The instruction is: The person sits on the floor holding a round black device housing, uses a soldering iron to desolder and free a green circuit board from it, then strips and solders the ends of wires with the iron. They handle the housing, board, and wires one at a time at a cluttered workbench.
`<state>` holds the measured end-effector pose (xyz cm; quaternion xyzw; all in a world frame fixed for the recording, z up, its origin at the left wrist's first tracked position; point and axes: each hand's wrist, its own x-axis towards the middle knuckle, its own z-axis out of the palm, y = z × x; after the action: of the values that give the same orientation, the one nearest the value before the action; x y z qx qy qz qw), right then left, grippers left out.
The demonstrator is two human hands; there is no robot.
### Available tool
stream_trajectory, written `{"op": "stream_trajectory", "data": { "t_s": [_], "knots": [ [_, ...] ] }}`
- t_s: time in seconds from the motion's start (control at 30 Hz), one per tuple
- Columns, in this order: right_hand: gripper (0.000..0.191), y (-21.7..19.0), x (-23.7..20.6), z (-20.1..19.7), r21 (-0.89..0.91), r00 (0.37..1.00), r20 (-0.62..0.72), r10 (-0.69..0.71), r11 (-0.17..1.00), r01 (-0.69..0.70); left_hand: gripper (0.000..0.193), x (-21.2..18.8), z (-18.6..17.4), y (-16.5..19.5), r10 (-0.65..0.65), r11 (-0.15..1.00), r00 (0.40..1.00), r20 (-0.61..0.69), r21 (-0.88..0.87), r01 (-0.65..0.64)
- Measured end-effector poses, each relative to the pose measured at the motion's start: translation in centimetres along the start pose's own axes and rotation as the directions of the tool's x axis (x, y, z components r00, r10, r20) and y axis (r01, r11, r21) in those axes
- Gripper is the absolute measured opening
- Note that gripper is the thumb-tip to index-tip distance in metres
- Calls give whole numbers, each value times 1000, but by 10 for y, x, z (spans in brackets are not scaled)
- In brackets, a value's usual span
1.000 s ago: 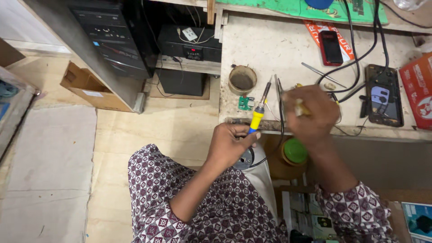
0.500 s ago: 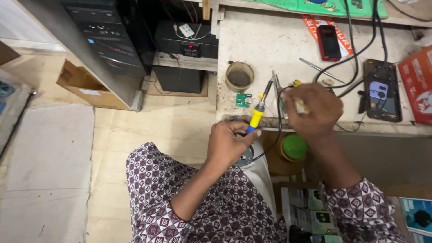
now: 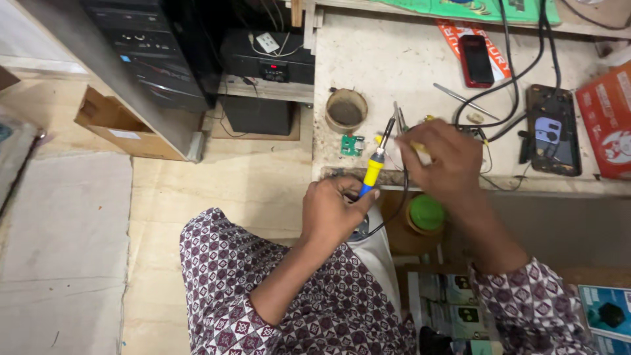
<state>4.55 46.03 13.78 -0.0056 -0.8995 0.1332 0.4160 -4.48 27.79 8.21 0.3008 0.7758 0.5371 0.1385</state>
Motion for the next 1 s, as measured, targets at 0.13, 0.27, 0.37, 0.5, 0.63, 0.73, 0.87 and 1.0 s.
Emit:
{"op": "stream_trajectory", "data": {
  "t_s": [0.13,0.27,0.37,0.5,0.63,0.73,0.87,1.0],
  "knots": [
    [13,-3,2,-1,-36,990,-134,50,998,-56,23,1,1,0,16,997,1000,-18,75,-14],
    [14,-3,3,0,-35,997,-10,-78,996,78,22,-1,1,0,17,999,1000,-6,42,-17],
    [14,-1,2,5,-19,993,-103,55,998,-57,21,-1,-2,-3,14,999,999,49,33,-16],
    [14,-1,-5,13,10,996,-84,-14,1000,15,19,0,-6,-10,51,996,990,130,-85,-40],
    [11,-1,-11,17,-12,973,-151,175,984,-178,22,2,-4,-19,21,981,980,199,-192,18],
    [12,0,-12,18,92,985,-150,80,994,-67,24,4,-4,-28,37,962,967,254,-272,35],
    [11,4,-8,21,46,990,-73,124,992,-121,26,10,-4,-39,70,926,938,339,-372,66],
    [10,3,-6,26,178,974,-161,158,976,-128,29,16,-6,-46,106,863,908,405,-491,118]
  ]
}}
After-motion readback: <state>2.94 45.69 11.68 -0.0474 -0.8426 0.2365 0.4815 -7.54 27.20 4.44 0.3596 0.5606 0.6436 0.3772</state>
